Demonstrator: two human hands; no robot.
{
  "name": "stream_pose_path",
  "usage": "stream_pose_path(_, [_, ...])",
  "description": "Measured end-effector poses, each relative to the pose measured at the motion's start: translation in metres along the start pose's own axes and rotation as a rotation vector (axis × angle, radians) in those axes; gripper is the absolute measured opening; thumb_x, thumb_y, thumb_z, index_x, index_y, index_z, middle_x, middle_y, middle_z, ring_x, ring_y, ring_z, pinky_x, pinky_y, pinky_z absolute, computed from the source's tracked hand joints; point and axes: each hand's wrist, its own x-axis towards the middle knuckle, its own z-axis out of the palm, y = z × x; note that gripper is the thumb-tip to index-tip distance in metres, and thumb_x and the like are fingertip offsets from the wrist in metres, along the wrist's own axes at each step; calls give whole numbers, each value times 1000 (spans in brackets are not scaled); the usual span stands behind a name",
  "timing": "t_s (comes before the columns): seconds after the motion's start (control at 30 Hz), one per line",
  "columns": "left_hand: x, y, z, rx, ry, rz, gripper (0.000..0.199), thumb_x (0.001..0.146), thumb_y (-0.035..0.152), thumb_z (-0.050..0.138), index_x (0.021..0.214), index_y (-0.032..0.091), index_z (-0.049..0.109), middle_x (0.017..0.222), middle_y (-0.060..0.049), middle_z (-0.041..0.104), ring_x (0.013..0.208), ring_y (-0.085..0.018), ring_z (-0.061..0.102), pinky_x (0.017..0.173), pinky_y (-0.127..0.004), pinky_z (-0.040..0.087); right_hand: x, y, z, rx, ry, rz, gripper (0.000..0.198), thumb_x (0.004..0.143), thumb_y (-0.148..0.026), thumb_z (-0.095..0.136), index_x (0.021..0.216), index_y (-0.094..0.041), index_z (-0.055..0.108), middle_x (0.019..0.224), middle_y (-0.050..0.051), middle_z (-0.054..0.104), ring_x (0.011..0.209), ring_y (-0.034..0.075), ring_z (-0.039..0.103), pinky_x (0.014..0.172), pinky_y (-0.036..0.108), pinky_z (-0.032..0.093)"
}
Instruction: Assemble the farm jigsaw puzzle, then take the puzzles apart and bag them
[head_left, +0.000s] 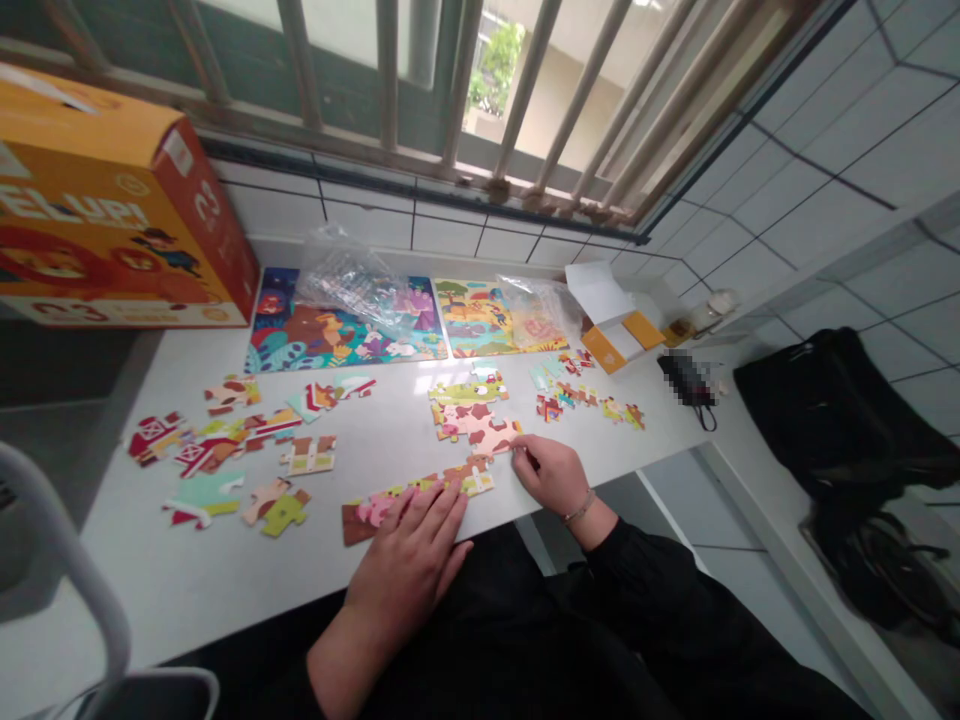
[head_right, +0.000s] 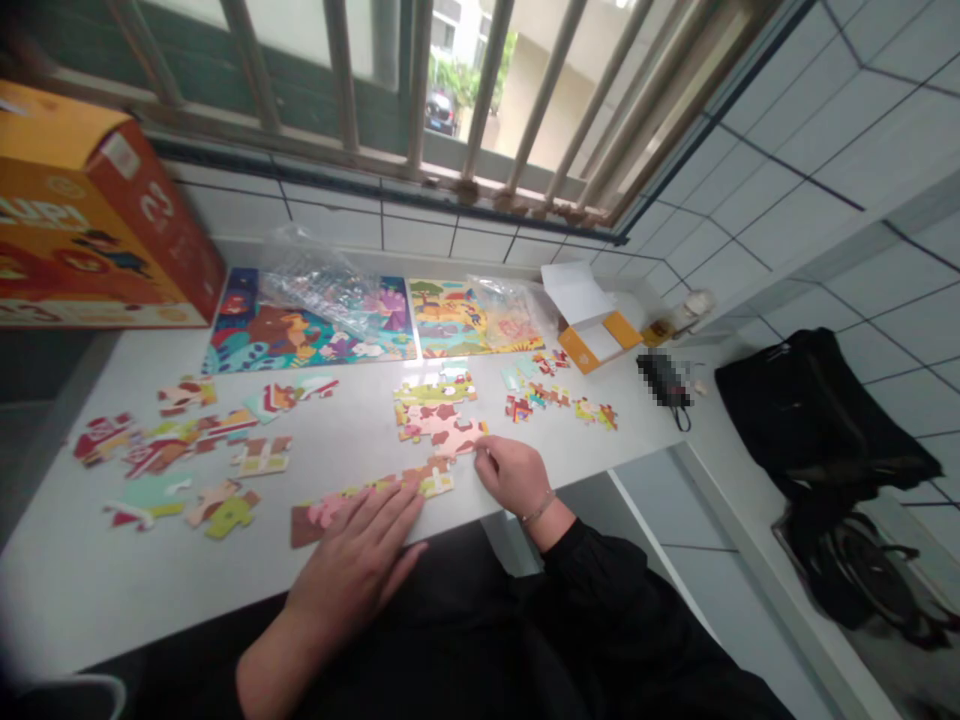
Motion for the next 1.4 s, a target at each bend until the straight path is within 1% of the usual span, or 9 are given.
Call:
stream_pose_path(0.2, [15, 11, 3, 64, -54, -115, 79, 104, 72, 54, 164, 21, 55, 174, -14, 46, 160, -39, 44, 134, -64, 22, -2, 2, 3, 29, 40, -3, 20, 102, -24, 59, 110, -24, 77, 92, 4, 81, 78, 20, 73, 76, 31, 52])
stream_pose_path(0.33, [20, 16, 10, 89, -108, -134, 82, 105, 74, 52, 165, 18, 54, 173, -16, 46, 159, -40, 44, 134, -67, 20, -4, 13, -2, -7, 140, 11, 22, 102, -22, 57, 111, -22, 76, 97, 7, 81, 85, 22, 72, 83, 34, 55])
stream_pose_path(0.5, [13, 15, 13, 104, -69, -100, 72, 108, 64, 53, 164, 19, 55, 170, -15, 52, 153, -37, 53, 133, -61, 30, 7, 61, -28, -269, 179, 145, 26, 104, -23, 54, 115, -17, 77, 112, 15, 79, 110, 31, 68, 103, 46, 51])
stream_pose_path(0.7, [8, 12, 16, 138, 24, -49, 67, 108, 56, 58, 162, 17, 56, 164, -17, 59, 148, -37, 59, 126, -59, 40, 37, 130, -63, -393, -32, 381, 51, 104, -30, 62, 149, -8, 62, 148, 27, 66, 137, 39, 57, 113, 50, 45])
stream_pose_path(0.9, [8, 11, 15, 187, 35, -15, 65, 107, 54, 61, 158, 15, 58, 162, -18, 60, 146, -38, 60, 126, -58, 40, 48, 165, -75, -303, -176, 321, 45, 95, -26, 76, 138, -12, 72, 125, 19, 79, 114, 30, 71, 101, 38, 51])
stream_pose_path(1.1, [7, 7, 18, 199, 57, 11, 65, 106, 55, 62, 158, 16, 58, 162, -18, 61, 144, -38, 62, 124, -58, 43, 54, 173, -82, -219, -157, 274, 55, 84, -28, 87, 135, -13, 74, 115, 15, 80, 105, 26, 72, 95, 34, 53])
stream_pose_path(1.17, [7, 7, 19, 216, 46, 10, 66, 106, 55, 62, 158, 16, 57, 163, -18, 60, 144, -38, 62, 124, -59, 42, 56, 175, -89, -190, -147, 259, 48, 81, -28, 88, 127, -16, 78, 107, 11, 79, 99, 25, 71, 91, 33, 53])
stream_pose_path(1.27, [7, 8, 19, 229, 25, 5, 66, 106, 55, 62, 160, 16, 56, 164, -17, 59, 146, -37, 61, 125, -58, 42, 54, 175, -99, -147, -136, 244, 18, 91, -33, 76, 100, -19, 81, 92, 7, 76, 86, 22, 68, 80, 32, 50])
stream_pose_path(1.4, [8, 12, 16, 225, 10, -10, 68, 106, 55, 62, 161, 16, 54, 166, -17, 57, 147, -37, 59, 126, -57, 41, 33, 148, -91, 77, -30, 323, 29, 98, -47, 64, 102, -20, 74, 79, 4, 72, 72, 20, 66, 67, 32, 49])
